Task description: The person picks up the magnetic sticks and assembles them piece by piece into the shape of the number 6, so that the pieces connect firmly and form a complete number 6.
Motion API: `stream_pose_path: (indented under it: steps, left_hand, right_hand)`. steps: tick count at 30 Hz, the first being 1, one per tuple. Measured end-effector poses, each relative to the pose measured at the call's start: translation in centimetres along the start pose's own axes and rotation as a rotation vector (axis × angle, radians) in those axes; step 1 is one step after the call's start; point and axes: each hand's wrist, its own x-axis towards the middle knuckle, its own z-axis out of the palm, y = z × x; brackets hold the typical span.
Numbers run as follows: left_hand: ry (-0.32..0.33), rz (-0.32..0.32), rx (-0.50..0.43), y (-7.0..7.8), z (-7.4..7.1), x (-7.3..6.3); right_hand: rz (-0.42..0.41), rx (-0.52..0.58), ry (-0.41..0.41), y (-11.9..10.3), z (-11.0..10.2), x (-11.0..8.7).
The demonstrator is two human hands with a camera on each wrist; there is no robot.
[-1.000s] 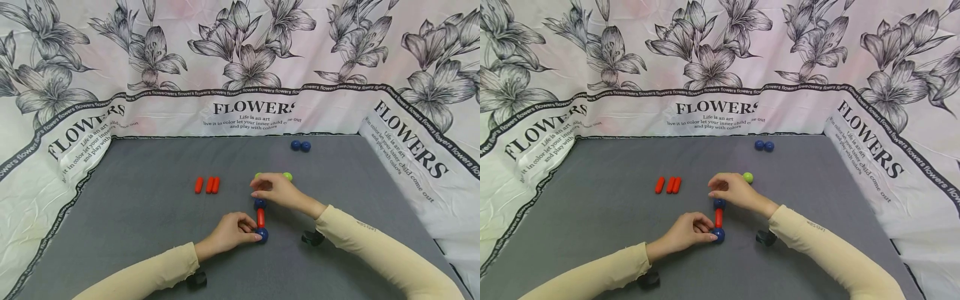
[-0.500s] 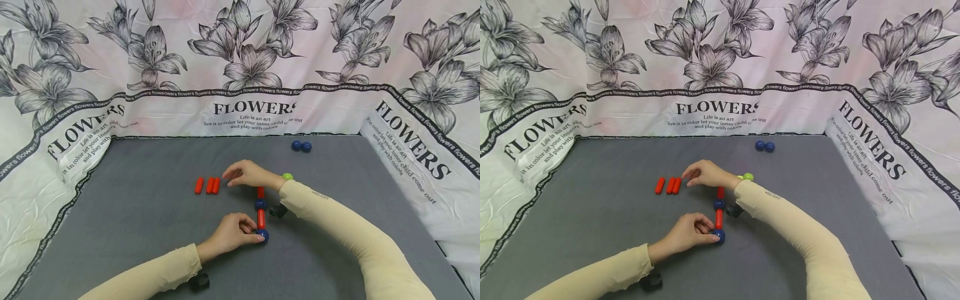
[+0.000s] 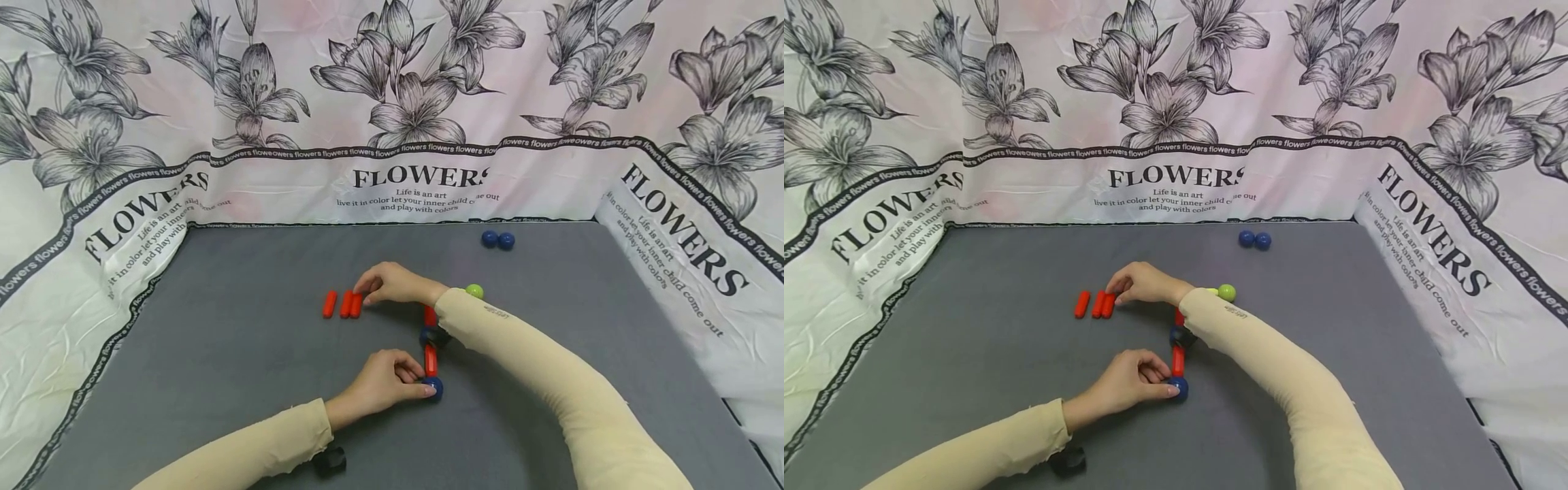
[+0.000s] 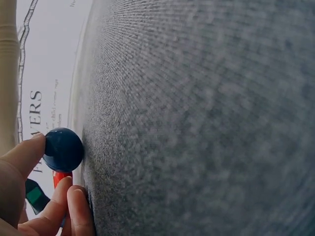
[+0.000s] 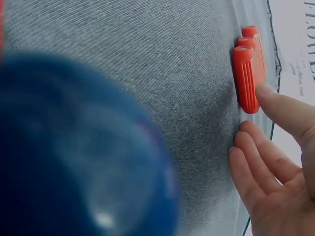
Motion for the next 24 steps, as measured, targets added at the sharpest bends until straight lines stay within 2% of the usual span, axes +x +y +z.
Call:
stream_pose_path:
  steps: [13, 24]
  left_hand:
    - [-0.012, 0.003, 0.004, -0.15, 0.06, 0.05]
    - [-0.006, -0.007, 0.011, -0.35, 0.18, 0.18]
  right_hand:
    - [-0.010, -0.112, -0.005, -0.51, 0.31, 0.06]
    - [-0.035, -0.178, 0.038, -0.12, 0.61, 0.11]
